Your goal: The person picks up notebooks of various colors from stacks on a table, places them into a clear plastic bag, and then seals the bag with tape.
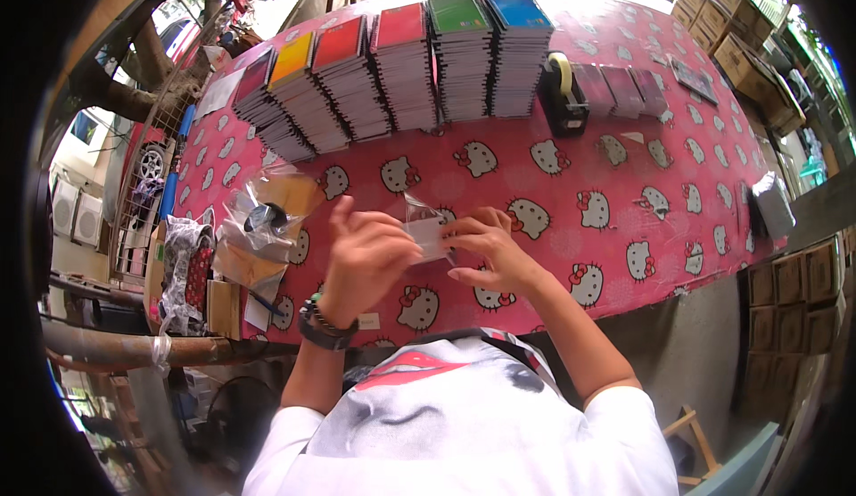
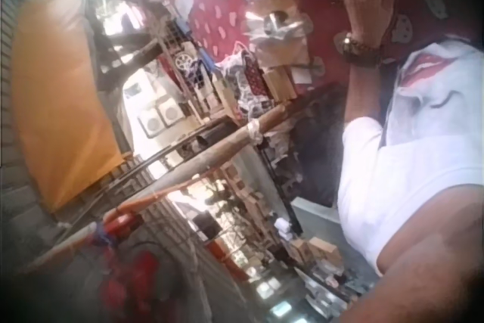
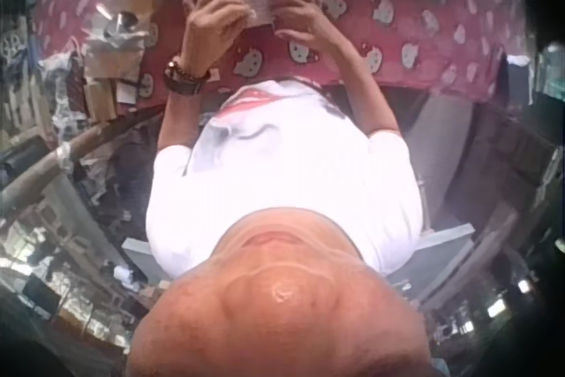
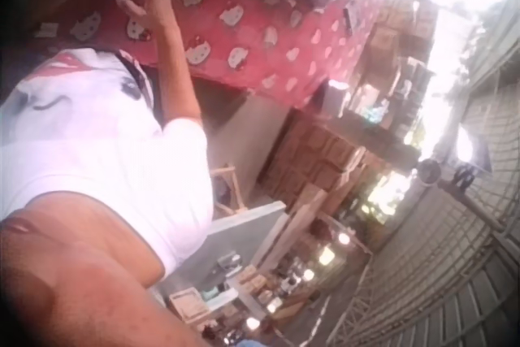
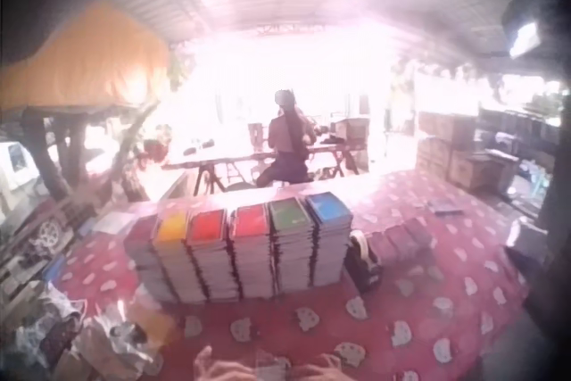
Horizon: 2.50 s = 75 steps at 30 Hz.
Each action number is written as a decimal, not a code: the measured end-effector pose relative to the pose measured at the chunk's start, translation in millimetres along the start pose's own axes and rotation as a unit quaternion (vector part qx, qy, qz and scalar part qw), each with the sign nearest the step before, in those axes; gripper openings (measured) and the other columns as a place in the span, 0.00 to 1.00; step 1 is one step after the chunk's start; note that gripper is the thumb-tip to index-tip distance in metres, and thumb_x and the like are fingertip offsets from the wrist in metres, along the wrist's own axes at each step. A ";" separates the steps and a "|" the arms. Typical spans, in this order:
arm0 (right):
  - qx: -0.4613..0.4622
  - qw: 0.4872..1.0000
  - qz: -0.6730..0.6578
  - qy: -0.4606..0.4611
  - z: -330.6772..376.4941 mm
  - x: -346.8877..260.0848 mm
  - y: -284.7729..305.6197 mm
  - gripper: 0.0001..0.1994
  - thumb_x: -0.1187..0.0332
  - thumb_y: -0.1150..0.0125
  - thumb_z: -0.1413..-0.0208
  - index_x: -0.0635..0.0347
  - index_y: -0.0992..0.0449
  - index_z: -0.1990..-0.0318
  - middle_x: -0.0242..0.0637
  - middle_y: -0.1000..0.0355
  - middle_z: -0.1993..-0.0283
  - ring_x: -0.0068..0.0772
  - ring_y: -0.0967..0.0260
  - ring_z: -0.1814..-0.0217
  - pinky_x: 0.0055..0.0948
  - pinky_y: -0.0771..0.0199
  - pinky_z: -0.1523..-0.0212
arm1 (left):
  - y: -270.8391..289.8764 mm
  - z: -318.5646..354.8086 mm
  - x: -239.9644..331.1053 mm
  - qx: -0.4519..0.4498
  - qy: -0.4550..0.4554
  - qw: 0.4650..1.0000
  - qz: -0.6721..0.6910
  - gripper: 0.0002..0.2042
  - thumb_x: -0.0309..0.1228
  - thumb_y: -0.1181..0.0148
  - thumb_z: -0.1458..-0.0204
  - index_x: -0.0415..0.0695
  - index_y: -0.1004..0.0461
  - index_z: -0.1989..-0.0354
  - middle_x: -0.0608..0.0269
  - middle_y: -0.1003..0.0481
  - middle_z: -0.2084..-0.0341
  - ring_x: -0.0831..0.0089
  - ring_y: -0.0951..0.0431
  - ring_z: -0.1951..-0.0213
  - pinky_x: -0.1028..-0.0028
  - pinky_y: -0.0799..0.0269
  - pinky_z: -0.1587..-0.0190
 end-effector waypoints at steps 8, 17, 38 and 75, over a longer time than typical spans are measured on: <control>-0.081 0.996 -0.030 0.032 -14.2 -2.3 -16.7 0.22 0.65 0.36 0.67 0.46 0.24 0.57 0.29 0.39 0.40 0.48 0.55 0.35 0.47 0.61 0.38 | -41.5 87.2 -44.7 0.056 0.166 0.982 0.072 0.21 0.17 0.49 0.60 0.45 0.29 0.54 0.62 0.31 0.52 0.57 0.37 0.46 0.59 0.46 0.43; -0.210 0.976 0.020 0.045 -23.9 6.3 -23.4 0.22 0.63 0.33 0.65 0.47 0.23 0.56 0.35 0.50 0.33 0.58 0.70 0.30 0.59 0.68 0.37 | -57.1 75.7 -58.3 -0.162 0.087 0.979 0.085 0.29 0.21 0.44 0.64 0.49 0.34 0.47 0.66 0.43 0.40 0.52 0.57 0.35 0.50 0.55 0.39; 0.232 0.831 0.082 -0.499 -17.9 332.1 184.9 0.13 0.53 0.39 0.54 0.47 0.21 0.64 0.32 0.27 0.59 0.39 0.42 0.45 0.54 0.43 0.49 | -66.6 60.8 -61.1 -0.189 0.062 0.972 0.127 0.24 0.23 0.42 0.68 0.42 0.32 0.55 0.61 0.44 0.40 0.47 0.42 0.45 0.56 0.45 0.42; -0.278 0.876 0.290 -0.267 -88.3 0.3 6.3 0.23 0.46 0.34 0.67 0.58 0.21 0.71 0.42 0.25 0.71 0.42 0.27 0.66 0.34 0.27 0.65 | -53.7 58.4 -54.0 -0.274 0.076 0.957 0.062 0.39 0.36 0.34 0.69 0.64 0.40 0.41 0.63 0.59 0.34 0.51 0.50 0.37 0.42 0.54 0.41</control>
Point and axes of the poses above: each hand's wrist, its own z-axis away from the middle knuckle, its own y-axis out of the back of the hand, x = y × z, the point moved 4 cm from there along -z, towards the middle knuckle
